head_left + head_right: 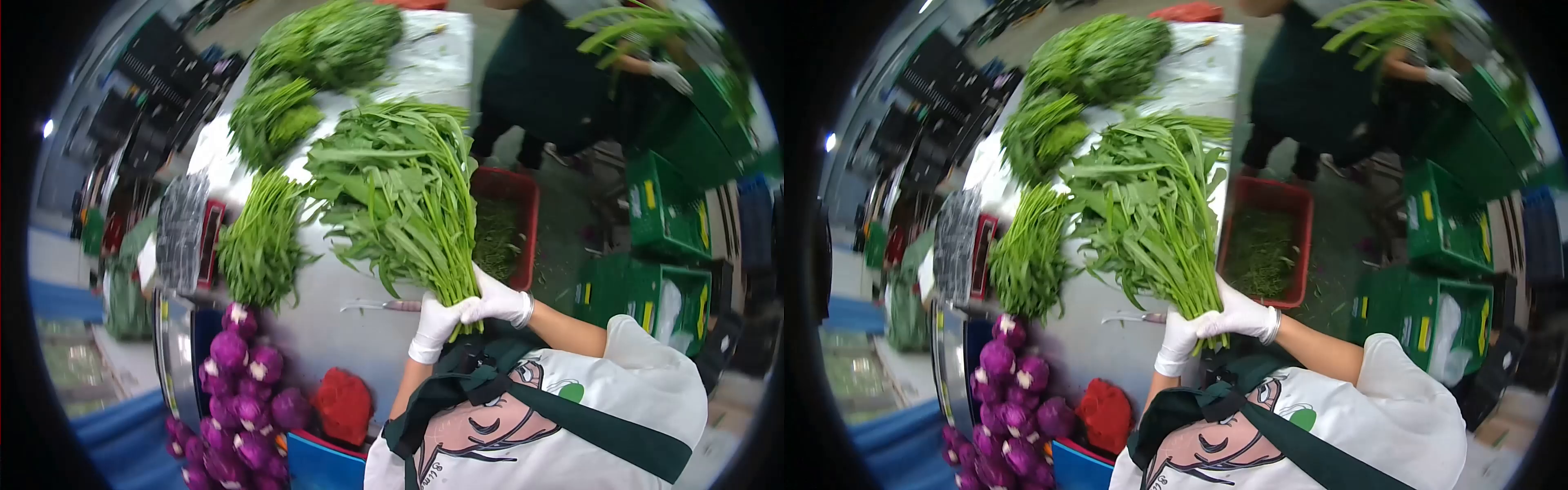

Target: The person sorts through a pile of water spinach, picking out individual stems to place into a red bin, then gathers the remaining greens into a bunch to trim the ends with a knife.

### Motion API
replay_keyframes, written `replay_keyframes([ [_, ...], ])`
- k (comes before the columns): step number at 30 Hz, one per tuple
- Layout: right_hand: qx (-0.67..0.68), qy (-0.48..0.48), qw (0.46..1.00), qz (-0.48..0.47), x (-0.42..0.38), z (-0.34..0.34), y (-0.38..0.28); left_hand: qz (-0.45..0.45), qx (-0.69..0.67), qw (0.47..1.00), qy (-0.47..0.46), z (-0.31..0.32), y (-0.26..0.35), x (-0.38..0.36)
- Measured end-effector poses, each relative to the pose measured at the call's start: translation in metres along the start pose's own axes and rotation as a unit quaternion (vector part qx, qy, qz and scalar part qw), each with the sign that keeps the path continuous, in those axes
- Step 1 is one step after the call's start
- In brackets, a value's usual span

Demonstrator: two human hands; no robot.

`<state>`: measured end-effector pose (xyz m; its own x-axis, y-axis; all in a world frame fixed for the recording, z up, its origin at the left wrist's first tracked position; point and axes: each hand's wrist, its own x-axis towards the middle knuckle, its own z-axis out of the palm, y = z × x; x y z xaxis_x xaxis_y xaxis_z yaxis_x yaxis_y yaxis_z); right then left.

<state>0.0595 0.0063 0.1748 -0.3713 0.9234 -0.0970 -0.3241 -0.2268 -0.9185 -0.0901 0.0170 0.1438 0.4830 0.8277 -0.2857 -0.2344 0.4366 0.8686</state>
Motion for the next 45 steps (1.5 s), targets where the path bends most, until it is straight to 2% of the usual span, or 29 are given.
replay_keyframes([
  [1,-0.01,0.016,1.0,0.011,-0.019,0.003,-0.009,-0.008,0.007,1.0,-0.027,0.008,-0.011,-0.007],
  [2,-0.076,0.037,0.996,-0.023,-0.036,0.004,-0.01,-0.036,0.01,0.998,-0.053,0.017,-0.015,-0.012],
  [3,-0.147,0.061,0.986,-0.056,-0.054,0.005,-0.008,-0.127,-0.266,0.954,-0.049,0.032,-0.016,-0.025],
  [4,-0.156,0.079,0.983,-0.049,-0.071,0.002,-0.002,-0.103,-0.108,0.981,-0.122,0.027,-0.046,-0.019],
  [5,-0.203,0.101,0.973,-0.04,-0.087,-0.004,0.006,-0.063,0.05,0.979,-0.186,0.022,-0.073,-0.006],
  [7,-0.161,0.172,0.971,-0.035,-0.112,-0.005,0.022,-0.043,0.141,0.965,-0.216,0.045,-0.058,-0.006],
  [8,-0.14,0.198,0.97,-0.023,-0.123,-0.003,0.027,-0.102,0.086,0.962,-0.238,0.061,-0.046,-0.011],
  [10,-0.059,0.231,0.971,0.01,-0.148,-0.005,0.029,-0.12,0.186,0.929,-0.295,0.072,-0.059,-0.005],
  [12,-0.065,0.247,0.967,-0.009,-0.165,-0.016,0.042,-0.128,0.262,0.893,-0.343,0.087,-0.057,-0.001],
  [13,-0.06,0.25,0.966,-0.01,-0.171,-0.02,0.046,-0.172,0.292,0.863,-0.375,0.091,-0.061,0.006],
  [14,-0.111,0.263,0.958,-0.023,-0.173,-0.026,0.051,-0.168,0.318,0.847,-0.39,0.093,-0.062,0.01],
  [16,-0.109,0.266,0.958,-0.007,-0.177,-0.036,0.054,-0.135,0.365,0.815,-0.429,0.097,-0.072,0.019],
  [19,-0.121,0.267,0.956,-0.001,-0.176,-0.045,0.041,-0.117,0.347,0.818,-0.443,0.105,-0.07,0.03],
  [21,-0.135,0.273,0.952,-0.014,-0.174,-0.05,0.035,-0.094,0.382,0.801,-0.451,0.107,-0.07,0.038],
  [22,-0.131,0.288,0.947,-0.06,-0.169,-0.054,0.046,-0.08,0.399,0.793,-0.454,0.109,-0.068,0.044],
  [26,-0.002,0.394,0.914,-0.101,-0.152,-0.053,0.072,-0.195,0.417,0.771,-0.441,0.112,-0.061,0.062],
  [27,0.002,0.409,0.905,-0.117,-0.148,-0.051,0.072,-0.167,0.386,0.798,-0.432,0.116,-0.059,0.058],
  [29,-0.027,0.442,0.884,-0.149,-0.137,-0.062,0.088,-0.161,0.395,0.819,-0.385,0.109,-0.063,0.061],
  [31,0.095,0.428,0.888,-0.141,-0.133,-0.073,0.079,-0.129,0.428,0.841,-0.306,0.103,-0.063,0.053],
  [32,0.091,0.425,0.892,-0.122,-0.136,-0.079,0.08,-0.147,0.439,0.84,-0.282,0.092,-0.068,0.055],
  [33,0.081,0.423,0.896,-0.108,-0.14,-0.087,0.079,-0.198,0.341,0.89,-0.231,0.082,-0.075,0.052],
  [36,0.078,0.389,0.913,-0.099,-0.152,-0.082,0.061,-0.047,0.251,0.951,-0.173,0.079,-0.082,0.041],
  [39,-0.003,0.35,0.93,-0.11,-0.152,-0.072,0.056,0.043,0.262,0.957,-0.115,0.105,-0.076,0.03],
  [40,0.042,0.332,0.936,-0.111,-0.151,-0.067,0.055,0.11,0.22,0.965,-0.095,0.115,-0.082,0.028],
  [41,0.078,0.318,0.94,-0.094,-0.153,-0.062,0.049,0.138,0.209,0.965,-0.074,0.118,-0.085,0.024],
  [44,0.179,0.294,0.937,-0.067,-0.153,-0.048,0.042,0.205,0.343,0.916,-0.037,0.127,-0.064,0.009],
  [45,0.198,0.309,0.928,-0.064,-0.153,-0.044,0.04,0.291,0.394,0.871,-0.032,0.126,-0.067,0.013],
])
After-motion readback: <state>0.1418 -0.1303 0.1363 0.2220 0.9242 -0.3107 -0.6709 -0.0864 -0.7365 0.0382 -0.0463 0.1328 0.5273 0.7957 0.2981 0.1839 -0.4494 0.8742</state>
